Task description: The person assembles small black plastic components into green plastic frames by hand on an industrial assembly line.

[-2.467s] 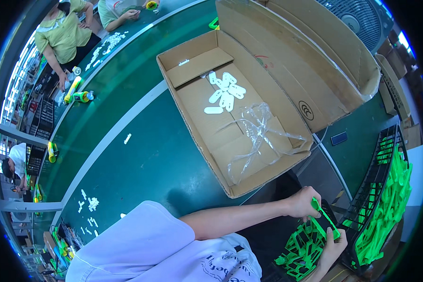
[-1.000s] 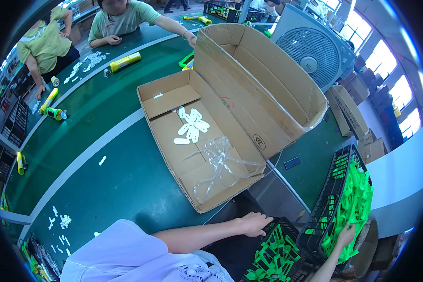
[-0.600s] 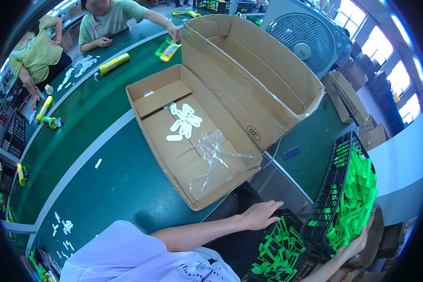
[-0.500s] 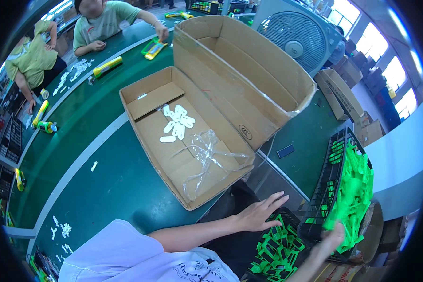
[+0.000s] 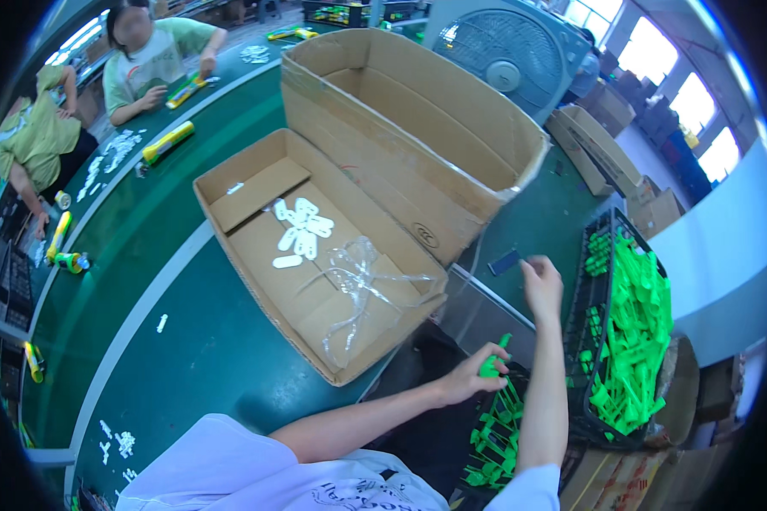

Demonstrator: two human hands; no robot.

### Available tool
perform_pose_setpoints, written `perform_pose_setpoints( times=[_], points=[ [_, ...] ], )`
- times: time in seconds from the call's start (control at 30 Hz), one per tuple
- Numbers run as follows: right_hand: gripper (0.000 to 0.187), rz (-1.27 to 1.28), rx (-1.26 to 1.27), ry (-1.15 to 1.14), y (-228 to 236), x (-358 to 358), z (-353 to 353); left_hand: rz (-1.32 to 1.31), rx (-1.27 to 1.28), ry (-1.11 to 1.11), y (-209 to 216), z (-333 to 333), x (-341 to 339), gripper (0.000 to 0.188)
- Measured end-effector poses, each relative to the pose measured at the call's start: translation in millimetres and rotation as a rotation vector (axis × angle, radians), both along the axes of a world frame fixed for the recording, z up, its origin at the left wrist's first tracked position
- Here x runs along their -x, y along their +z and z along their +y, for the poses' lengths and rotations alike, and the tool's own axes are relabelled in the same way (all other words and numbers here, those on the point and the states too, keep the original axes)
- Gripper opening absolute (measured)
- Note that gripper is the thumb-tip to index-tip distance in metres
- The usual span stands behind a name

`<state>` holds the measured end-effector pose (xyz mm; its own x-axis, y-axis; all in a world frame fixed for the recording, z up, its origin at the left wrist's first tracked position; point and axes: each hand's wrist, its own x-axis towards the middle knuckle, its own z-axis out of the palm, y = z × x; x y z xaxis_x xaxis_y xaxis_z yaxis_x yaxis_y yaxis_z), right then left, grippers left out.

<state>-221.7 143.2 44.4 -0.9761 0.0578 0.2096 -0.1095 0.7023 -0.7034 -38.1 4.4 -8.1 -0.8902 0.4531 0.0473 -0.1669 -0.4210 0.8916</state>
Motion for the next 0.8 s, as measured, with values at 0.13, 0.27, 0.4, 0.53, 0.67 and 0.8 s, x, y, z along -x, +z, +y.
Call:
perform_pose_setpoints(
  times=[0.13,0.27,0.4,0.53,0.67,0.8],
  points=[
    [0.062,-0.405,-0.282,-0.231,-2.0,30.3,-69.6,-0.183,0.295,0.043,-7.4,-11.4,0.8,0.035],
    [0.054,-0.290,-0.493,-0.248,-37.0,58.9,-46.4,-0.256,0.248,0.096,-11.9,-4.2,7.7,0.031],
    [0.047,-0.236,-0.425,-0.091,-39.8,73.4,-23.8,-0.252,0.260,0.123,-14.9,1.2,6.9,0.029],
    [0.044,-0.237,-0.485,-0.066,-32.0,74.1,-23.0,-0.248,0.270,0.089,-14.4,-0.3,6.0,0.029],
    [0.043,-0.232,-0.614,-0.101,-26.6,73.2,-25.4,-0.234,0.283,0.104,-12.5,-2.4,8.1,0.028],
    [0.031,-0.215,-0.687,0.021,-18.6,80.3,-17.7,-0.265,0.257,0.057,-6.0,-5.0,7.9,0.027]
  ],
)
